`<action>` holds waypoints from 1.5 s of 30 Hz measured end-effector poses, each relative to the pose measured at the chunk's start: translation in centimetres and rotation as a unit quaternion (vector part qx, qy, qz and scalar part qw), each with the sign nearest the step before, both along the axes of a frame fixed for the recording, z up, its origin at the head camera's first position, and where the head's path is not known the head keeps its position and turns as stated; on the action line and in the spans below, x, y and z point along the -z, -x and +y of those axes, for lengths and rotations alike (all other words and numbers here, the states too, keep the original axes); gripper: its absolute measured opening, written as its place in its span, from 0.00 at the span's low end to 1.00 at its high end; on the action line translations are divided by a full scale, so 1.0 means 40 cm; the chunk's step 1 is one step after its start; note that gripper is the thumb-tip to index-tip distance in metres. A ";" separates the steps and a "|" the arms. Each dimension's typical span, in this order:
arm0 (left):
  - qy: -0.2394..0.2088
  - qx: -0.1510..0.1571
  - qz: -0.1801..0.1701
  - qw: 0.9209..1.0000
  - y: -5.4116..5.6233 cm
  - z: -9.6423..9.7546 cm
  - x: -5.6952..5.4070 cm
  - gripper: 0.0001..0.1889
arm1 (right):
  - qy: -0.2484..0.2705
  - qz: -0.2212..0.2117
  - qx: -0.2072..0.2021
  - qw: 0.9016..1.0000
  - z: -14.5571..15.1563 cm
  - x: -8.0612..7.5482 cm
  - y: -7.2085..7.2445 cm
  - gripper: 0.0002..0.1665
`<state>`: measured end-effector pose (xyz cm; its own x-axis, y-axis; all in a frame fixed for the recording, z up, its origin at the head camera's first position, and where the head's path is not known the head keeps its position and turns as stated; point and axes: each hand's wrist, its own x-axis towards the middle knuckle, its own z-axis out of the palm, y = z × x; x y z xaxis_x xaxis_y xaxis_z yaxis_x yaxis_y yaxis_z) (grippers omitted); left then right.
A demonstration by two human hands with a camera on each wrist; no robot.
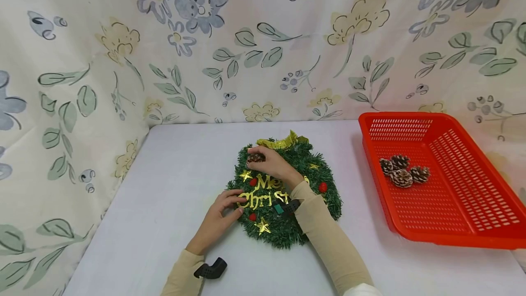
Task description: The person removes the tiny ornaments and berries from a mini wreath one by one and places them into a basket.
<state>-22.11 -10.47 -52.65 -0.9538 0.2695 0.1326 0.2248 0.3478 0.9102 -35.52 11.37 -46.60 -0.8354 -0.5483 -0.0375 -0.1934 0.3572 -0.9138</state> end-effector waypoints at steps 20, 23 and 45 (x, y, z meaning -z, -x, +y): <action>0.012 -0.004 0.021 1.000 0.000 0.002 -0.004 0.13 | -0.049 0.053 -0.012 0.997 -0.006 0.010 0.003 0.26; 0.010 -0.004 0.017 1.000 0.000 0.002 -0.005 0.13 | -0.056 0.059 -0.014 0.997 -0.007 0.010 0.001 0.27; 0.006 -0.002 0.006 1.000 0.001 0.002 0.000 0.13 | -0.039 0.058 0.028 0.997 0.000 -0.012 -0.011 0.28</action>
<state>-22.16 -10.38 -52.66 -0.9533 0.2676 0.1401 0.2336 0.3593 0.9035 -35.07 11.39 -46.13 -0.8657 -0.5002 0.0206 -0.2746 0.4400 -0.8550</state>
